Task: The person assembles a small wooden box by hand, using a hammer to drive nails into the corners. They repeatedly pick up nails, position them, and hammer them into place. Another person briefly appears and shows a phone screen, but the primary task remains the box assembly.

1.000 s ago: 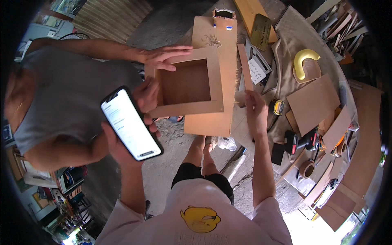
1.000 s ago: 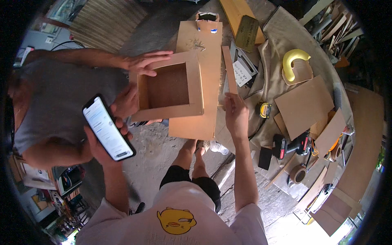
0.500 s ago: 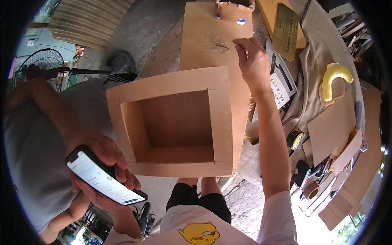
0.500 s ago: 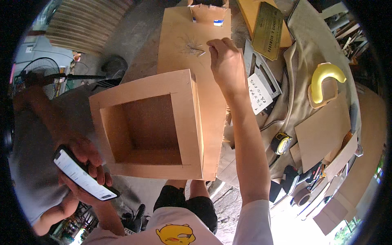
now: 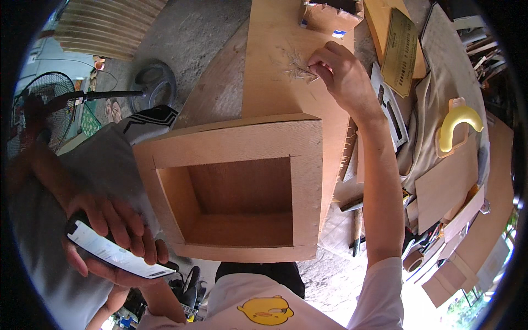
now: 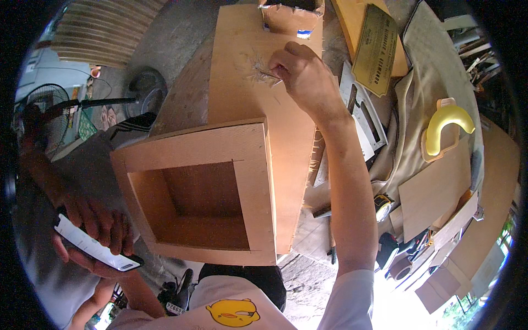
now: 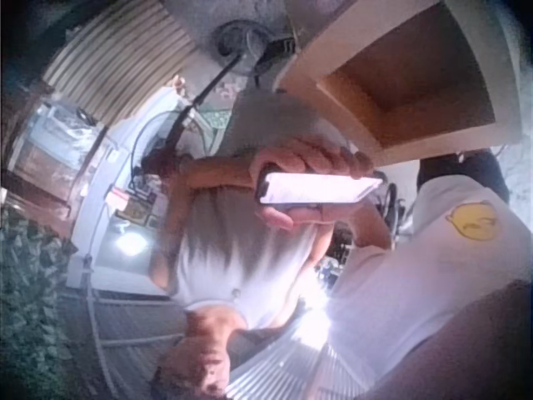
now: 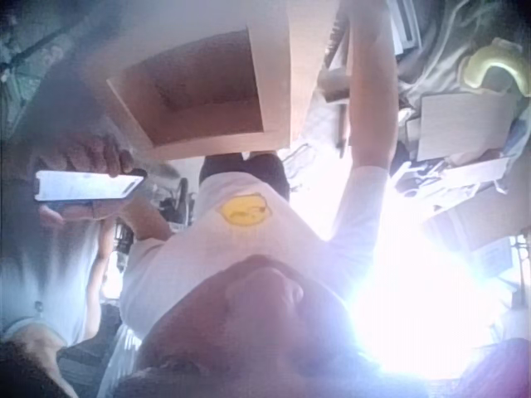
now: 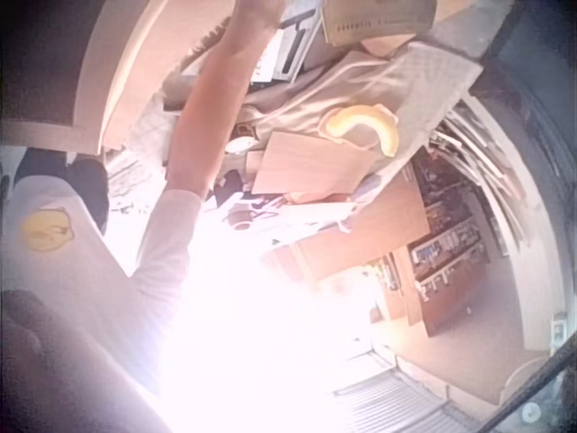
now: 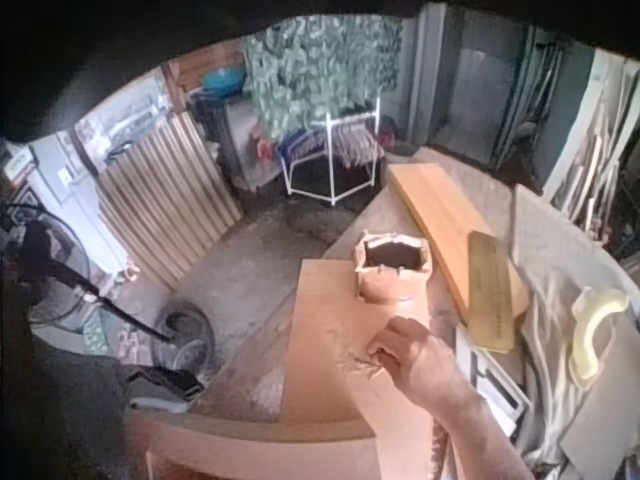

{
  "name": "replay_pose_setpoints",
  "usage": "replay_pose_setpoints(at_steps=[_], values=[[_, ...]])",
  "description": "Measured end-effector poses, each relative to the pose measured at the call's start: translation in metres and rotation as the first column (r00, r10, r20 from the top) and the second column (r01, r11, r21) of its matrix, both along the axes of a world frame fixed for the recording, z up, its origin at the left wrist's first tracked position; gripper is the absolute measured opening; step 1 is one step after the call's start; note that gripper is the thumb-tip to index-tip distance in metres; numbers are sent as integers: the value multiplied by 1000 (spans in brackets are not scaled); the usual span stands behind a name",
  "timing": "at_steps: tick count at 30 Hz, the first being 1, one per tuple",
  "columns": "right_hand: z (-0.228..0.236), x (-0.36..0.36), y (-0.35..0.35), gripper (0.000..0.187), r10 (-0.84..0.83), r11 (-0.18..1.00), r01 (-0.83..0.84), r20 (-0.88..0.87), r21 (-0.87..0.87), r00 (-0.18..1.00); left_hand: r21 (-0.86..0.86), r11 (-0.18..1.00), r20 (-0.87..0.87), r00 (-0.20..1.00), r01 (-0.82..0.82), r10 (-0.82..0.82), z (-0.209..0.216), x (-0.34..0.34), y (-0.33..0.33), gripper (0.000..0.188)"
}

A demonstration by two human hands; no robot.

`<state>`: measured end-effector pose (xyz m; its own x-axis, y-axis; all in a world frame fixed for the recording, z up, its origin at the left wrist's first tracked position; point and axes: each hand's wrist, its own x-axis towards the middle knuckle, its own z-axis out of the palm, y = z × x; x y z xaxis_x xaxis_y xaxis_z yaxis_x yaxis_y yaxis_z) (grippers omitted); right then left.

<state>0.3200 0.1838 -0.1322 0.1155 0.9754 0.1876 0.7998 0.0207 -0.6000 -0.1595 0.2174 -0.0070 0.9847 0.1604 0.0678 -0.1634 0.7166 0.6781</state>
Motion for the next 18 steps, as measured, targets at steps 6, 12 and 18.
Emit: replay_pose_setpoints(at_steps=[6,12,18], values=[[-6,-4,2,8,53,987,-79,179,138,982,64,618,-296,577,-783,761,20,21,-88,99],[19,6,-27,13,-98,989,117,-194,91,976,58,448,-485,367,-892,794,23,33,-113,88],[83,-38,-126,27,-311,910,414,-621,23,719,192,258,-370,173,-947,913,25,89,-161,60]])
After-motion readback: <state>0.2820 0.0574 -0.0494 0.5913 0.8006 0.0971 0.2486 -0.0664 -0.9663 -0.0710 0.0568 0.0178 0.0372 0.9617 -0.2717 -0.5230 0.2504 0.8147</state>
